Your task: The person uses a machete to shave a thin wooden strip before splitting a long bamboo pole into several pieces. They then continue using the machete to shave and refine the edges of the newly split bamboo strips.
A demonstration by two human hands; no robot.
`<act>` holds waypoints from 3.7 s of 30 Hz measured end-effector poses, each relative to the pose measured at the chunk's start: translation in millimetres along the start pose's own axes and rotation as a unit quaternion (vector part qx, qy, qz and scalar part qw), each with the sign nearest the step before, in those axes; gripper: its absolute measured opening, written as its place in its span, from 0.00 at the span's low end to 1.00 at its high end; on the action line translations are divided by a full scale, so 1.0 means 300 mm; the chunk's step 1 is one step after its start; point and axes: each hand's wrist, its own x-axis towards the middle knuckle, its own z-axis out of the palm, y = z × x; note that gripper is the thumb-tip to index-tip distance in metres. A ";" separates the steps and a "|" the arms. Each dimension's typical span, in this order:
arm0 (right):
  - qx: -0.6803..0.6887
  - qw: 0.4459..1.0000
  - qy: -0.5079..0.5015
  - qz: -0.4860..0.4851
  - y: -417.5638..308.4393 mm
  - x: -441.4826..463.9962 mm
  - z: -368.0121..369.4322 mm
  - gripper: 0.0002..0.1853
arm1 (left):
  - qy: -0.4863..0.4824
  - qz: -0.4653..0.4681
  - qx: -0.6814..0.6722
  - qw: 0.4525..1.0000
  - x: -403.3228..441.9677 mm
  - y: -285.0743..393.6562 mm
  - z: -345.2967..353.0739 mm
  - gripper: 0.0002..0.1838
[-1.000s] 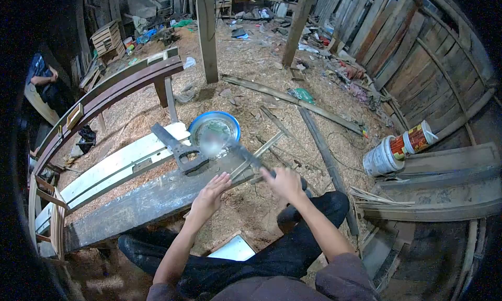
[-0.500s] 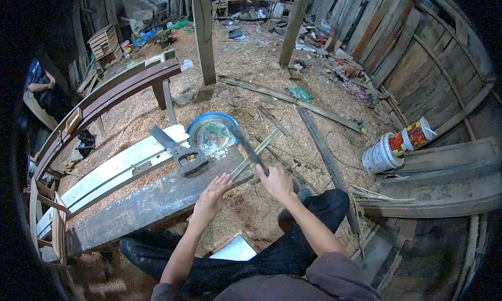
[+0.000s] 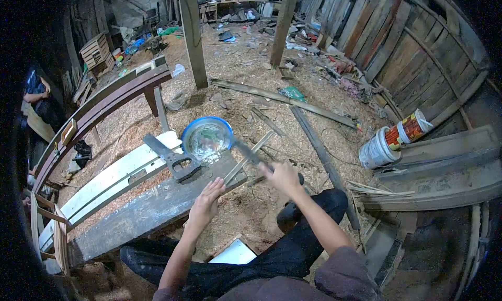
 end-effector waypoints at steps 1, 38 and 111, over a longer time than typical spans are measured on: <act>0.060 0.997 0.015 0.045 0.024 0.044 -0.001 0.46 | 0.008 0.000 -0.004 1.000 0.005 0.012 0.001 0.26; 0.317 0.917 0.243 0.011 0.338 0.239 0.056 0.53 | 0.040 -0.056 -0.056 0.996 0.178 0.164 0.109 0.23; 0.233 0.823 0.415 0.308 0.894 -0.288 0.066 0.21 | -0.152 -0.105 -0.435 0.882 1.051 0.454 1.116 0.15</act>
